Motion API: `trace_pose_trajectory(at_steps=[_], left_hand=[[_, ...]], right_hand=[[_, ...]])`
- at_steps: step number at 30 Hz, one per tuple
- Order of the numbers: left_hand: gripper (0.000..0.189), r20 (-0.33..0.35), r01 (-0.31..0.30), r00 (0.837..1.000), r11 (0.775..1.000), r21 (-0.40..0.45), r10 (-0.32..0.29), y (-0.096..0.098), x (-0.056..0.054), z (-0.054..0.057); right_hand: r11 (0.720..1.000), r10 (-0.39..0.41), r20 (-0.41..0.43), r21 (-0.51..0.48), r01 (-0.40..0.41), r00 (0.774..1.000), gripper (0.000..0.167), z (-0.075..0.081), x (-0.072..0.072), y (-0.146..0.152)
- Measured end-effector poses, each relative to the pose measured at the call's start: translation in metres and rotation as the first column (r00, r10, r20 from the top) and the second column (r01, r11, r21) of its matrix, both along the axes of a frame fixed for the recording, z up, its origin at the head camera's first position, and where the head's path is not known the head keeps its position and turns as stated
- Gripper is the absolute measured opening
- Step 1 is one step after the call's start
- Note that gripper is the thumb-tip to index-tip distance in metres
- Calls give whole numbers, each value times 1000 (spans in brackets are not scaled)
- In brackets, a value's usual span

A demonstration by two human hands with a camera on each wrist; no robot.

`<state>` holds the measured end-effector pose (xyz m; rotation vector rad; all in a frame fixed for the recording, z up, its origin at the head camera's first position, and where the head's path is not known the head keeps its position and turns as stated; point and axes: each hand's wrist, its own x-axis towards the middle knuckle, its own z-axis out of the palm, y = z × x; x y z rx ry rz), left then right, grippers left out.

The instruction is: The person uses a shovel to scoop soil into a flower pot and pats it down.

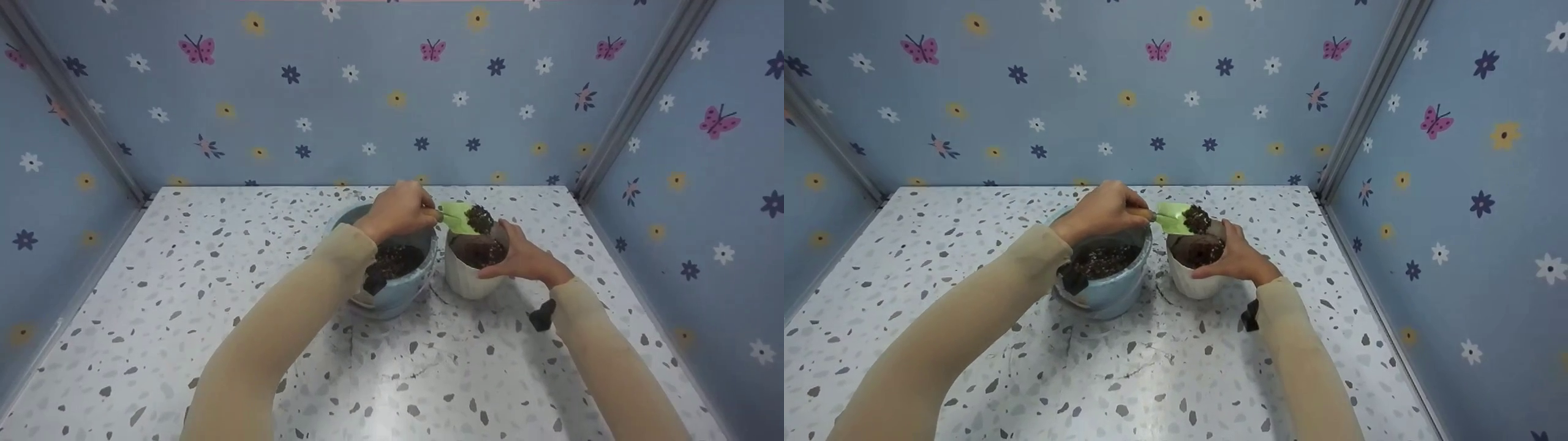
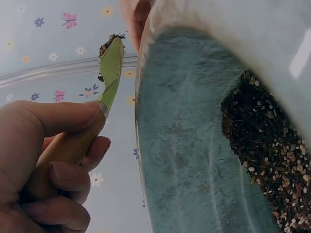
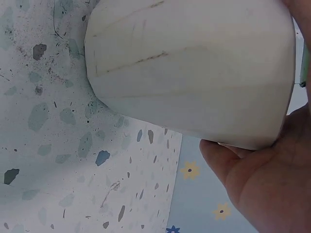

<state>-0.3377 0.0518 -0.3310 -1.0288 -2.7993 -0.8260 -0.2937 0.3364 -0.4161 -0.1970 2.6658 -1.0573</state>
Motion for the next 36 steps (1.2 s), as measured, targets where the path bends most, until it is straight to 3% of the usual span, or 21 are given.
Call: trace_pose_trajectory(at_steps=[12,19,33,36], left_hand=[[18,-40,-25,999,991,-130,20,13,1,7],[17,-72,-23,997,989,-147,13,22,-1,9],[15,-102,-33,995,982,-187,14,30,-2,10],[15,-141,-51,990,976,-212,22,32,-1,12]], right_hand=[[999,-8,-10,33,9,1000,142,-4,-3,-1],[1000,-16,-18,-10,16,1000,141,-2,-1,0],[1000,6,-37,9,-6,999,140,-3,-3,2],[1000,11,-37,4,-11,999,140,-1,-3,2]])
